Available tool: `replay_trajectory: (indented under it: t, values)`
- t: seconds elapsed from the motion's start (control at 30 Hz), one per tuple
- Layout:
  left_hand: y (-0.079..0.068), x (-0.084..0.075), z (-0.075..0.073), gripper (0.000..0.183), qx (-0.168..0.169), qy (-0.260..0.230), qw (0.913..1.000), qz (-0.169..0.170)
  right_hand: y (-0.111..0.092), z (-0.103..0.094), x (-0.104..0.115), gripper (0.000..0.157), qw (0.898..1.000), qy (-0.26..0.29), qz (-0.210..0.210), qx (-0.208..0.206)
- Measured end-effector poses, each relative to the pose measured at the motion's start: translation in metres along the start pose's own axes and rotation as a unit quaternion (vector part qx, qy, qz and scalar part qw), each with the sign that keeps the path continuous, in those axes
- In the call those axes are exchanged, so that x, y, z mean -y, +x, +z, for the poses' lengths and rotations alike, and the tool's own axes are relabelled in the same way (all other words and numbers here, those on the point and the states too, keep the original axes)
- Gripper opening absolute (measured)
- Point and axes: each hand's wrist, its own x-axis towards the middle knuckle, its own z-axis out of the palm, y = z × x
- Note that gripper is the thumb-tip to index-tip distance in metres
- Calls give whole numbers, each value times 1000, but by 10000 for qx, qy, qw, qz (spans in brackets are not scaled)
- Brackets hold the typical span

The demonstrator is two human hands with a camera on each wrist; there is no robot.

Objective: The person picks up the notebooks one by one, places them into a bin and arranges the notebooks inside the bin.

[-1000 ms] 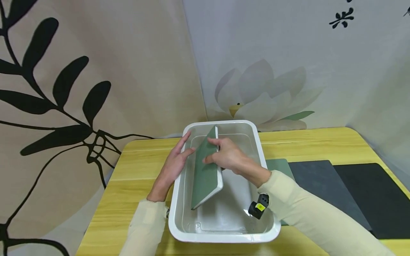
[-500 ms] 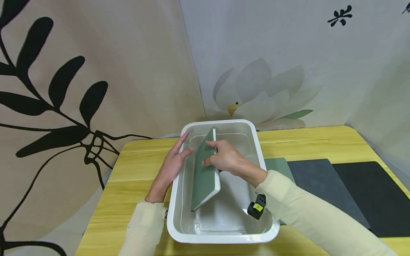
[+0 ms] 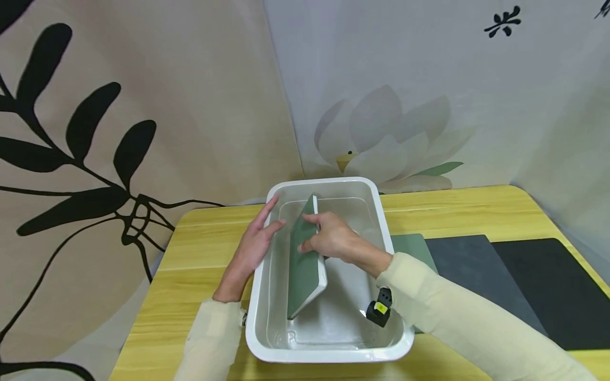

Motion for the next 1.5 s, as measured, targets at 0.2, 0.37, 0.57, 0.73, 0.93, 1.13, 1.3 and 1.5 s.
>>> replay_trajectory:
  t: [0.2,0.37,0.57,0.73,0.93,1.13,1.3,1.5]
  values:
    - [1,1,-1,56,23,-5,10000,9,0,2,0,77,10000,-56,59,-5]
    - [0,2,-1,56,50,26,10000,20,1,4,-2,77,10000,-56,64,16]
    - [1,2,0,56,89,15,10000,15,3,6,-4,76,9999,-128,45,49]
    - [1,1,1,56,115,-8,9999,17,4,7,-6,76,9998,-66,104,122]
    - [0,0,0,55,49,7,10000,-53,5,9,-8,76,9998,-92,63,192]
    - [-1,0,0,55,24,-1,10000,-52,3,11,-8,77,9992,-239,111,298]
    - [-1,0,1,56,34,6,10000,-37,2,11,-8,77,9986,-359,120,376]
    - [1,2,1,56,-11,69,10000,-4,3,12,-9,76,9979,-404,80,494]
